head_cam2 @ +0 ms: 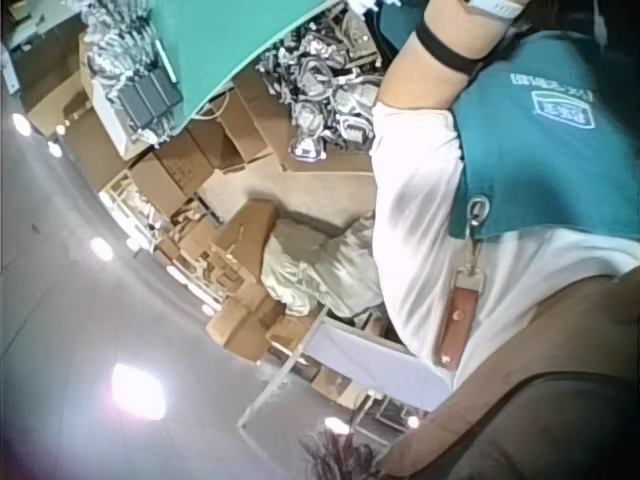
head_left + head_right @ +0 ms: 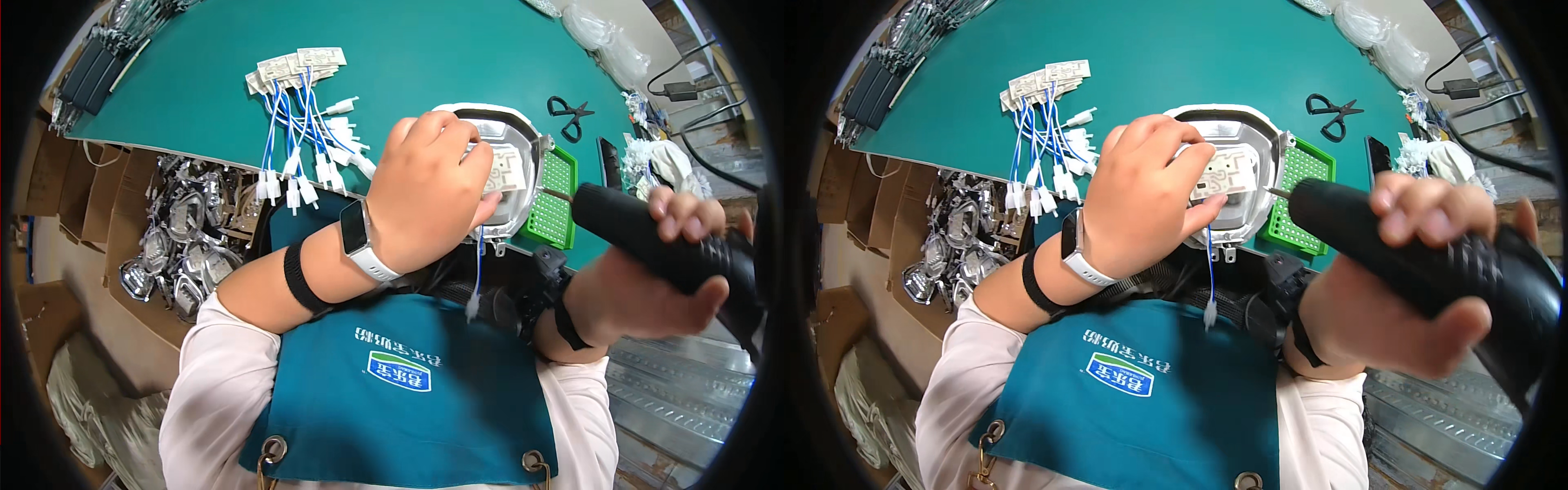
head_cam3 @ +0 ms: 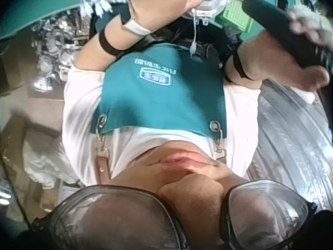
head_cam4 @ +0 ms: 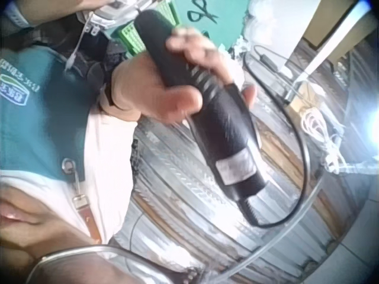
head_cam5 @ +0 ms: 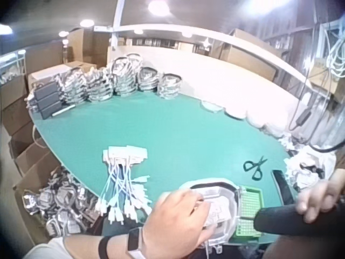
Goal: Assembling LED light components by inserting circuit boards into housings and securing them with an electric screwdriver.
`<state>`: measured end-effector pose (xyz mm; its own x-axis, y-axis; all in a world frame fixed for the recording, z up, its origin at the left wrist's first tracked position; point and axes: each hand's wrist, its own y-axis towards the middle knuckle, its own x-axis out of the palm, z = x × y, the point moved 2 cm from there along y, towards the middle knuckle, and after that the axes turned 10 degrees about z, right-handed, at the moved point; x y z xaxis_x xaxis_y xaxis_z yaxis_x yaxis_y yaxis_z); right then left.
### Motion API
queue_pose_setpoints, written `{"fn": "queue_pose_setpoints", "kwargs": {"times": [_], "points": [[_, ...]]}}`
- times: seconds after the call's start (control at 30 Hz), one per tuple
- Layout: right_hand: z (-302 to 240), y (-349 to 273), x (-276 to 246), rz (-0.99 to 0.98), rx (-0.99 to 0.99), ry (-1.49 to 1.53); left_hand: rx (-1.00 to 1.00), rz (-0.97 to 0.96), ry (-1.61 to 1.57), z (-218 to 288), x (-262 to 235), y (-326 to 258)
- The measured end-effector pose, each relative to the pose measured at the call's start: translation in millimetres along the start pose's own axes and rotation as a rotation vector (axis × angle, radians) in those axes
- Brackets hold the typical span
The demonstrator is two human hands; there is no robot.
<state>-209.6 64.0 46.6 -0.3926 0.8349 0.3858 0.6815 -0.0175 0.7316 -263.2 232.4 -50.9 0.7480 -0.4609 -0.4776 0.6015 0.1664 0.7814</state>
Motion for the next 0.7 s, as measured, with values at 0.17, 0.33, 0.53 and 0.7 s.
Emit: {"fn": "queue_pose_setpoints", "kwargs": {"times": [0.17, 0.33, 0.53, 0.7], "points": [[19.4, 0.6, 8.3, -0.180, 0.018, -0.031, 0.019, -0.025, 0.048, 4.7, 4.1, 1.8], [16.2, 1.8, 13.1, -0.173, 0.046, 0.020, 0.028, -0.059, 0.058, 7.9, 7.6, 3.2], [24.8, 1.2, 14.1, -0.194, -0.015, -0.089, 0.032, -0.076, 0.077, 9.5, 10.8, 4.2], [30.4, 2.4, 12.2, -0.228, 0.022, -0.022, 0.011, -0.104, 0.072, 11.0, 7.4, 3.9]]}}
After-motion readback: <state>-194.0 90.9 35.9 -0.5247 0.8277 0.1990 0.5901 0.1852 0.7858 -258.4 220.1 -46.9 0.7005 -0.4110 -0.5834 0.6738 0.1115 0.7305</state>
